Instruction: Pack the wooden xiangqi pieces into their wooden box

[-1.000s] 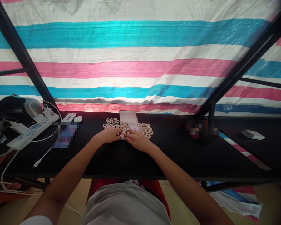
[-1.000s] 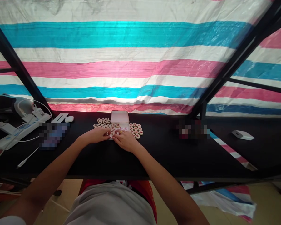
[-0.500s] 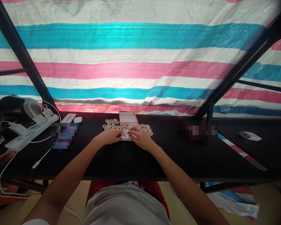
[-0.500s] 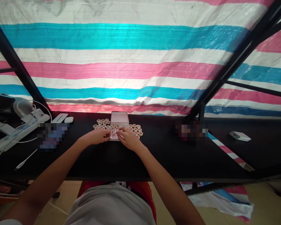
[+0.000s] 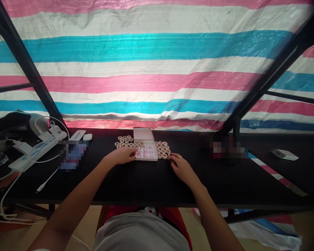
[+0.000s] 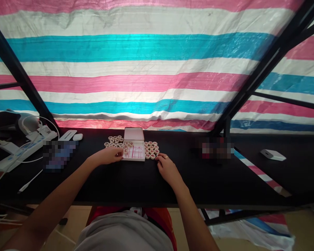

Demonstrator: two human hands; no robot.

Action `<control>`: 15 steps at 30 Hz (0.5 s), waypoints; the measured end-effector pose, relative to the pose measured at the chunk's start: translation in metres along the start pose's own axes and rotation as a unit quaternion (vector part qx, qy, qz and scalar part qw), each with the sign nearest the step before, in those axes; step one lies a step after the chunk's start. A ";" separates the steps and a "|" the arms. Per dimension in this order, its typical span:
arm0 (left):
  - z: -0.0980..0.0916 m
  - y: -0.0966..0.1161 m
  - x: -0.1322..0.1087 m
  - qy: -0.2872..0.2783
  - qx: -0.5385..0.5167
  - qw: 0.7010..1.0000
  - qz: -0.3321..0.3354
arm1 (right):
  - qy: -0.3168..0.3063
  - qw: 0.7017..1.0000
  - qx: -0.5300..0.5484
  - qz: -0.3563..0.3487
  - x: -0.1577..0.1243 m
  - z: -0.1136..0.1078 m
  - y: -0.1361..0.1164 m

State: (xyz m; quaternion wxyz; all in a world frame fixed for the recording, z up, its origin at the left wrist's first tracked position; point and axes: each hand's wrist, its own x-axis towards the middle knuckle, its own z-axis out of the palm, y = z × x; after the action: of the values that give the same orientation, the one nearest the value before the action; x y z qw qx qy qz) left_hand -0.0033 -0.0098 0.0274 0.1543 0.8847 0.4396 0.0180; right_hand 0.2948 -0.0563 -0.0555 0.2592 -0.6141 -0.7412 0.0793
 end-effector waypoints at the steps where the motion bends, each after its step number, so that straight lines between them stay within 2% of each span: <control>1: 0.000 0.000 0.000 0.001 -0.003 1.000 0.003 | 0.004 1.000 0.009 -0.002 0.000 0.000 0.000; 8: 0.000 -0.001 0.000 0.002 -0.001 1.000 0.002 | 0.077 0.996 0.028 0.024 -0.003 -0.007 0.008; 11: 0.001 -0.001 0.000 0.004 -0.004 1.000 0.004 | 0.117 0.990 0.024 0.068 -0.002 -0.010 0.012; 13: 0.001 -0.001 0.000 0.004 -0.005 1.000 0.006 | 0.113 0.988 0.028 0.102 -0.002 -0.012 0.015; 15: 0.000 0.000 -0.001 0.003 -0.003 1.000 0.009 | 0.079 0.990 0.031 0.113 -0.002 -0.012 0.019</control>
State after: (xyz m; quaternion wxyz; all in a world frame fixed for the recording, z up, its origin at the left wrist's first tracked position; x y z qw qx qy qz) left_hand -0.0040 -0.0104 0.0274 0.1555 0.8881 0.4319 0.0238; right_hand 0.3174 -0.0564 -0.0538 0.3253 -0.6898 -0.6416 0.0819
